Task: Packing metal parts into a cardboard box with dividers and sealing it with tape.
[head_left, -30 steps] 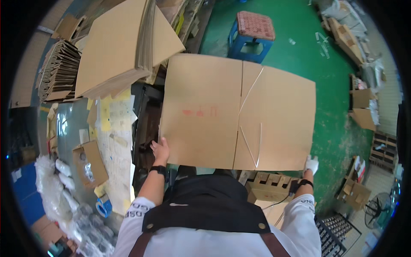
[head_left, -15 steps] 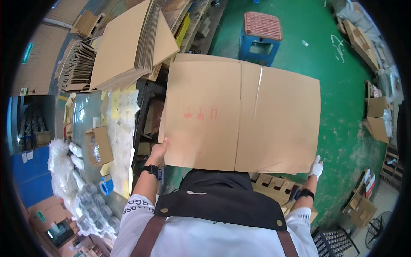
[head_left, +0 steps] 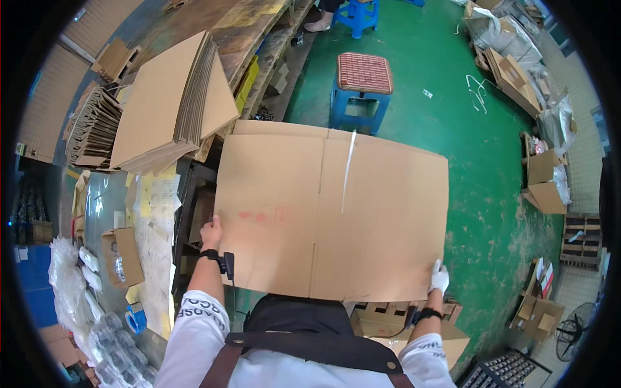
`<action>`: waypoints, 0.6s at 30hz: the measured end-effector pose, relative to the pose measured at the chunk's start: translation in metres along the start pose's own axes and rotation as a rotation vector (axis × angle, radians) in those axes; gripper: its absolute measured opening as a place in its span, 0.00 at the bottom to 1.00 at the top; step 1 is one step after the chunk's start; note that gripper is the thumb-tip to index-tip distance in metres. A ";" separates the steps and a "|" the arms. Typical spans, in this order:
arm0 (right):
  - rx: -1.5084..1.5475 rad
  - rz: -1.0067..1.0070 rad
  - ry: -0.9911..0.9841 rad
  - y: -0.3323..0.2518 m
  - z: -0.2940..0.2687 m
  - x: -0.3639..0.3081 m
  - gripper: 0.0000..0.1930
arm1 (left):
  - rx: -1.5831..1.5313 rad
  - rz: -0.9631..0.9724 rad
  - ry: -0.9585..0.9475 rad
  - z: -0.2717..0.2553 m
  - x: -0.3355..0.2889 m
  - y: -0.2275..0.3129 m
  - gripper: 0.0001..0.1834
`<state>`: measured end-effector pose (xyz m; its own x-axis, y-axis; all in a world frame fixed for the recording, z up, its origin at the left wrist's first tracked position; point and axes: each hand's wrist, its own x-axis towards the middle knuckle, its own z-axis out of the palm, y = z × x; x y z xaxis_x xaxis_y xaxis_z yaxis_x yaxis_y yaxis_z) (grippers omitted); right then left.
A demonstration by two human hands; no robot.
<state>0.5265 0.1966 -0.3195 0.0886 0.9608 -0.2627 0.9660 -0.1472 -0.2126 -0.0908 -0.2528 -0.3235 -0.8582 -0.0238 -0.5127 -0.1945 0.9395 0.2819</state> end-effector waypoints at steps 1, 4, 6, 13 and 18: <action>0.006 -0.010 0.005 0.009 -0.004 -0.012 0.34 | -0.003 0.017 -0.014 0.002 -0.007 0.017 0.36; 0.040 0.103 0.020 0.010 -0.038 -0.026 0.35 | -0.246 0.025 0.294 -0.020 -0.031 0.036 0.35; 0.124 0.252 0.079 0.025 -0.054 -0.028 0.37 | -0.312 0.141 0.189 -0.038 -0.042 0.036 0.39; 0.599 0.479 0.272 0.095 -0.128 -0.053 0.39 | -0.573 -0.091 0.091 -0.024 -0.110 0.045 0.42; 1.493 0.207 0.200 0.088 -0.142 -0.069 0.32 | -1.275 0.160 -0.083 -0.092 -0.154 0.070 0.37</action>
<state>0.6398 0.1507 -0.1867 0.3363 0.8912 -0.3045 -0.1793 -0.2568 -0.9497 -0.0155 -0.2150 -0.1502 -0.8912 0.1228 -0.4368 -0.4460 -0.0602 0.8930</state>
